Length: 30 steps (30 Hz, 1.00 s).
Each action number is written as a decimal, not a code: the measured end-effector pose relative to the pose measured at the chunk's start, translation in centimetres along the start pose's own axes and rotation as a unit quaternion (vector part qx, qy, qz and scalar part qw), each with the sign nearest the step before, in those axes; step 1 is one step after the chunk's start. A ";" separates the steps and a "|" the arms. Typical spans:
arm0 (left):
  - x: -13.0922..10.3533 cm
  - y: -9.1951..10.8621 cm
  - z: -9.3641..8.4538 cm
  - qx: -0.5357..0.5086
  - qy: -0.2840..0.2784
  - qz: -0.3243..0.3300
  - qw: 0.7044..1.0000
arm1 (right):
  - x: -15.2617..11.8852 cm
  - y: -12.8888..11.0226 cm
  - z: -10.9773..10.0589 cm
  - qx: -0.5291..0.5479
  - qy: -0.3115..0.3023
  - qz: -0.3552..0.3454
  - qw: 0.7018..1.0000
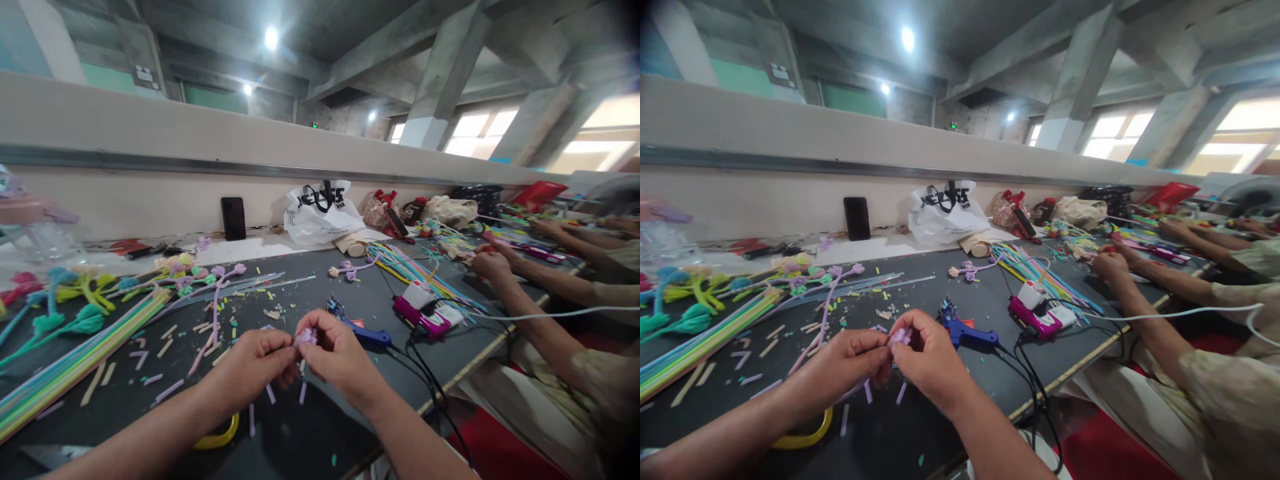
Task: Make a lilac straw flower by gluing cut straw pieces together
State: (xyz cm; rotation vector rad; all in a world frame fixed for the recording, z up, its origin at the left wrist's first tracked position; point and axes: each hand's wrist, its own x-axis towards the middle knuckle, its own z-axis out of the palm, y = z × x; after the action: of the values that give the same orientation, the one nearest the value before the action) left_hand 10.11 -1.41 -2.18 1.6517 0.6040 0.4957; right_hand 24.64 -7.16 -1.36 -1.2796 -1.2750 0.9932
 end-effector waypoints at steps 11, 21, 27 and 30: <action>0.2 -1.0 0.1 -0.250 -0.038 -0.031 0.967 | -0.1 -0.3 -1.0 0.132 -0.073 0.004 0.989; 0.5 -1.0 0.3 -0.220 -0.100 -0.064 0.968 | 0.1 -0.1 -0.8 0.057 -0.054 0.021 0.997; 0.7 -0.9 0.6 -0.092 -0.036 -0.059 0.993 | 0.6 0.0 -0.8 0.020 -0.011 0.034 0.999; 0.5 -1.0 0.8 -0.027 -0.017 -0.039 0.999 | 0.7 0.3 -0.4 -0.008 -0.004 0.028 1.000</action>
State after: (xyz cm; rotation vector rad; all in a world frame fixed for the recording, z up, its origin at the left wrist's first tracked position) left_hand 10.93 -1.60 -3.34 1.5758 0.6222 0.4243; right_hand 25.18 -6.48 -1.51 -1.3317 -1.2599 1.0307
